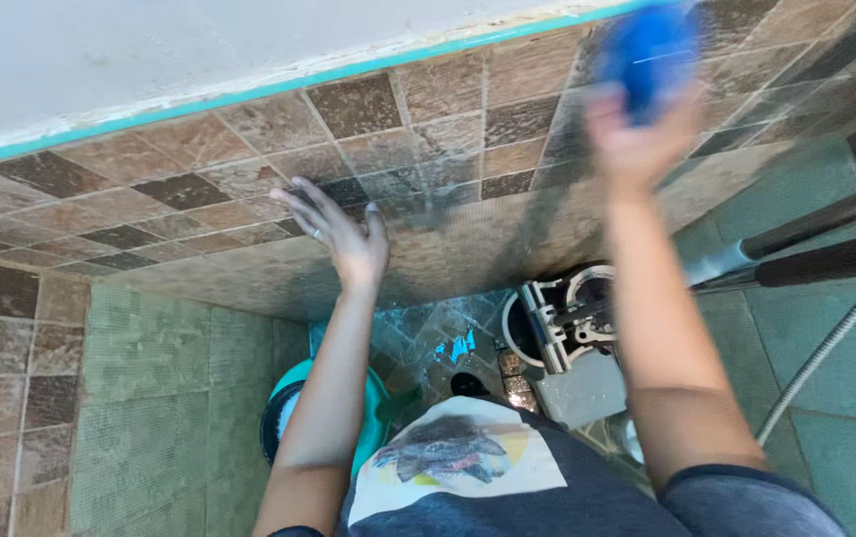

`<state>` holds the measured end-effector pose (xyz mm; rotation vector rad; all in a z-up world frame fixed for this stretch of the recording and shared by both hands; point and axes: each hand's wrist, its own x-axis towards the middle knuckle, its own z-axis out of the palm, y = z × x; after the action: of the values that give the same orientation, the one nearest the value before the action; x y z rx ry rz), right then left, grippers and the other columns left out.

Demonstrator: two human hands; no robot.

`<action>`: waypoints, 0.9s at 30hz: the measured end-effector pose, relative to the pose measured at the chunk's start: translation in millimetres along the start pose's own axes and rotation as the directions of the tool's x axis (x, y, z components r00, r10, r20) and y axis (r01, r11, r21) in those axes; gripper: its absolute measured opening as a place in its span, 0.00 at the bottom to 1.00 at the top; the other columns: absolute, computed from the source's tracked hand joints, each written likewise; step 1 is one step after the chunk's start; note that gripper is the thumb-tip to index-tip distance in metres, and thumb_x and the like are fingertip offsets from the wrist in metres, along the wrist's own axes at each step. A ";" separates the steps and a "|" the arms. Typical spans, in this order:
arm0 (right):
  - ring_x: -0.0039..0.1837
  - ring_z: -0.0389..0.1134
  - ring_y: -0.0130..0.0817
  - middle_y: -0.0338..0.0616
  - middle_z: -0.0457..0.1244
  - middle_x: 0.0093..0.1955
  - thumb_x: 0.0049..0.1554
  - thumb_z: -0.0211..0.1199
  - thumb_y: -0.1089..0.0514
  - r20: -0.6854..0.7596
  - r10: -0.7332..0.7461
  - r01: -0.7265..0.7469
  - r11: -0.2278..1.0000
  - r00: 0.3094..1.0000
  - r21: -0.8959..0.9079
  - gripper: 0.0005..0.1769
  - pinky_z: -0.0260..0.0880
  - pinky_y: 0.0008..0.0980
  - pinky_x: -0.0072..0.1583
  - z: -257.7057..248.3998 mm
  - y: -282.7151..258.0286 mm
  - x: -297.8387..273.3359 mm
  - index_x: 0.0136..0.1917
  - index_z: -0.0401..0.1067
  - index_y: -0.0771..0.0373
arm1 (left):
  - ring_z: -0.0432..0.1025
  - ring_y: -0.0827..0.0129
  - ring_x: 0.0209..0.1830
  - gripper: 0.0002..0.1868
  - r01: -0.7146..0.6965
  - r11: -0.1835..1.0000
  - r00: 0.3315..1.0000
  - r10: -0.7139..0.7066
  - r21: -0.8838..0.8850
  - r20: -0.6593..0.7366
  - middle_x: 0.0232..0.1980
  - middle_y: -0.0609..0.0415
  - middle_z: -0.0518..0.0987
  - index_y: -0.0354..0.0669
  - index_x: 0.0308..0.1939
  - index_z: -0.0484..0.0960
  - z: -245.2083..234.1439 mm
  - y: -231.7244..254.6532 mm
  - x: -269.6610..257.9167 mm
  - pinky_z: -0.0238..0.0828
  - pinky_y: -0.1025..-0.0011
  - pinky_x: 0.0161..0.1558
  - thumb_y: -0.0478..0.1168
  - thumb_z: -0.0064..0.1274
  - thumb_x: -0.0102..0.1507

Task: The person scrubs the tiled walls of a bathroom using a blue scrub brush. They repeatedly dip the brush into a bucket of soapy water and scrub different sections of the wall, including the corners and the area near the door.

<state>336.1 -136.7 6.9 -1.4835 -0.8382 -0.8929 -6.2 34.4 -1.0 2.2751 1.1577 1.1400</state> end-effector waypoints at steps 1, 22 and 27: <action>0.58 0.63 0.40 0.55 0.58 0.71 0.65 0.66 0.64 0.110 0.523 -0.465 0.620 0.845 0.632 0.42 0.68 0.43 0.58 -12.7 21.0 14.4 0.82 0.44 0.63 | 0.24 0.28 0.84 0.61 -0.018 1.000 1.000 0.018 0.003 -0.019 0.81 0.25 0.20 0.36 0.82 0.27 -0.3 -0.1 0.5 0.28 0.44 0.81 0.39 0.62 0.64; 0.75 0.64 0.48 0.60 0.58 0.78 0.68 0.63 0.51 -0.273 0.663 -0.590 0.747 0.698 0.306 0.43 0.61 0.44 0.79 4.5 1.5 -26.7 0.83 0.44 0.71 | 0.11 0.30 0.82 0.63 0.015 0.994 0.997 -0.007 -0.111 0.072 0.80 0.24 0.14 0.35 0.81 0.21 3.2 1.9 0.0 0.14 0.40 0.80 0.36 0.61 0.64; 0.70 0.66 0.51 0.50 0.60 0.69 0.63 0.69 0.46 0.371 0.143 -0.162 0.987 0.917 0.022 0.37 0.69 0.42 0.68 62.1 -108.4 -141.5 0.77 0.58 0.59 | 0.11 0.32 0.83 0.61 0.027 0.989 0.998 -0.020 -0.145 0.053 0.81 0.24 0.14 0.36 0.82 0.21 8.3 -2.6 -1.4 0.16 0.41 0.81 0.36 0.60 0.66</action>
<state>180.1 -67.4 -73.6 -1.6732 -0.9937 -0.4760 -1.5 35.3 -8.4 2.1624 1.0436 1.1123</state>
